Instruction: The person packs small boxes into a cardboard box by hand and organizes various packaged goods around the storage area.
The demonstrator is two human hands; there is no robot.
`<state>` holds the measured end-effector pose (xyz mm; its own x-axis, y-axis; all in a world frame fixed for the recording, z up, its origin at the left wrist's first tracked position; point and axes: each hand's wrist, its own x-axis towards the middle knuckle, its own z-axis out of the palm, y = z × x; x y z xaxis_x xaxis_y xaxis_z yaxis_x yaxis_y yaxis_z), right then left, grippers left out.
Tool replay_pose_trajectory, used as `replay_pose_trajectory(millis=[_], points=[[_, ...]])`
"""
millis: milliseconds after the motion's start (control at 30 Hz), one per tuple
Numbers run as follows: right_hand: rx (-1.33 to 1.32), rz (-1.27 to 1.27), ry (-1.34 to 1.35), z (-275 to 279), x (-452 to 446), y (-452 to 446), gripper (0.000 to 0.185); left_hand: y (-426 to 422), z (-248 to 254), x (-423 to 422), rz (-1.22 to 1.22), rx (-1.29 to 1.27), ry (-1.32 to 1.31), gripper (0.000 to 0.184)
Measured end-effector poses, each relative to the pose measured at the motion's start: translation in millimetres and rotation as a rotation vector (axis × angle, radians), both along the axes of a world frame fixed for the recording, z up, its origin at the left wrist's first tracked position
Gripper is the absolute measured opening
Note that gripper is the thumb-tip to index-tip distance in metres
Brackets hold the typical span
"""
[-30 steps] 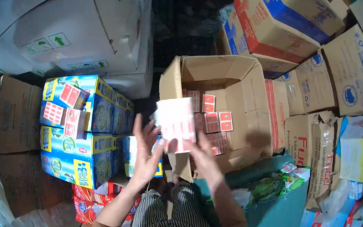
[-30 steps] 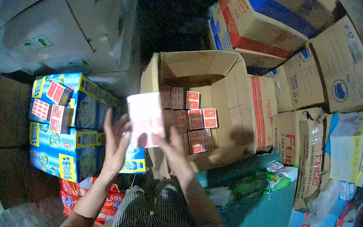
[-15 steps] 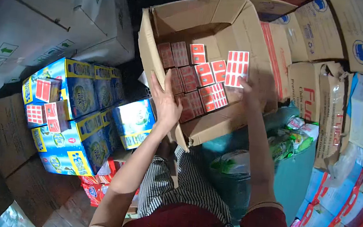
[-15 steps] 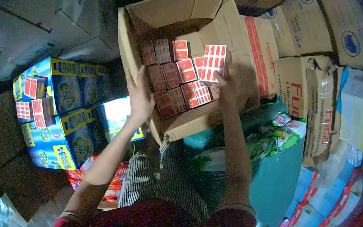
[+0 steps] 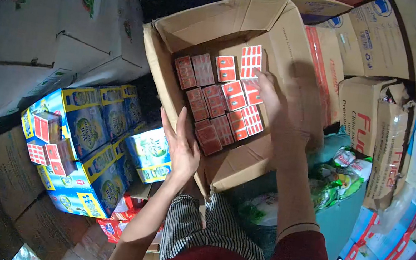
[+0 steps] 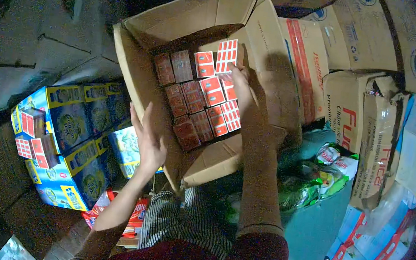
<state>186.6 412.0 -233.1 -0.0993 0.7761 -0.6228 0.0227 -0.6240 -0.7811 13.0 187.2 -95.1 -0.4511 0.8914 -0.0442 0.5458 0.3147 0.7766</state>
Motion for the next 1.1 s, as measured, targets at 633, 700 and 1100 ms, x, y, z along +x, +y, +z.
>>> replay_pose_trajectory(millis=[633, 700, 1100], points=[[-0.018, 0.217, -0.394, -62, 14, 17, 0.03, 4, -1, 2, 0.006, -0.067, -0.003, 0.086], [-0.002, 0.254, -0.445, -59, 6, 5, 0.03, 4, 0, 1, 0.007, -0.049, -0.002, 0.086], [-0.011, 0.108, -0.204, -20, -38, -66, 0.03, -7, -1, -4, -0.005, -0.013, 0.012, 0.081]])
